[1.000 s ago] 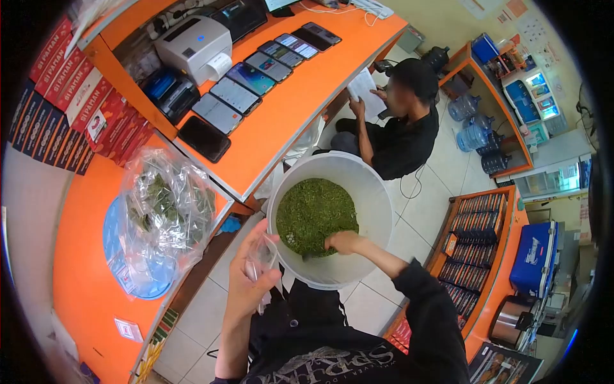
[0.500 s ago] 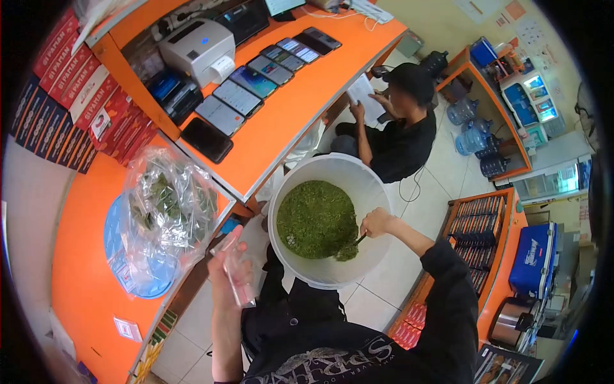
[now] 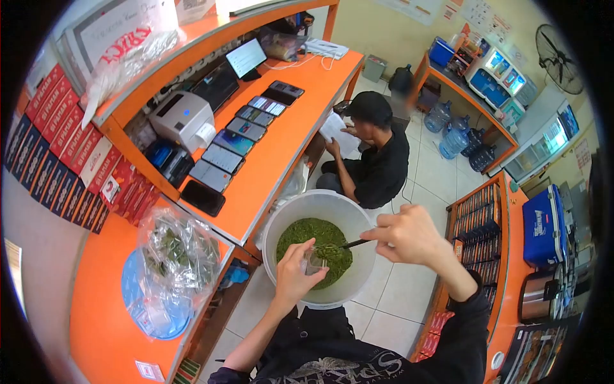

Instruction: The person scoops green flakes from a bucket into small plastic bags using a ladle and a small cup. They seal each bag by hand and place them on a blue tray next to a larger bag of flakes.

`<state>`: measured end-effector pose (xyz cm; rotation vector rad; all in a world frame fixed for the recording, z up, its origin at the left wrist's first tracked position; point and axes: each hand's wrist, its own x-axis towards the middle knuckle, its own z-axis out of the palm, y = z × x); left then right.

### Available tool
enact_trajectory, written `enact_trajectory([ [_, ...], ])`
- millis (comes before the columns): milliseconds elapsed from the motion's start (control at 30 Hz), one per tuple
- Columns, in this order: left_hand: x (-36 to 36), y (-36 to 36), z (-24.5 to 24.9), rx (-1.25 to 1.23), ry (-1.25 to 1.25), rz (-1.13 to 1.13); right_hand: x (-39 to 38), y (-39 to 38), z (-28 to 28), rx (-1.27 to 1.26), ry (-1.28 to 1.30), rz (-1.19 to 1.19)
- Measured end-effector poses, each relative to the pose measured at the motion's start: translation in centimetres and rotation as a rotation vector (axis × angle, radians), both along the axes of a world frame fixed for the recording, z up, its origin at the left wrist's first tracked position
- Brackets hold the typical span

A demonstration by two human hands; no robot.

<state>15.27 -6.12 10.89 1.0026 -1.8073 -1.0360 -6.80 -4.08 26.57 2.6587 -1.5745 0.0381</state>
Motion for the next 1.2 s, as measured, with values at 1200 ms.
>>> enact_trajectory([
  [1200,1.6,2.3,3.2,0.420,0.474,0.083,11.3,5.2,-12.9,0.188,-2.073,-0.798],
])
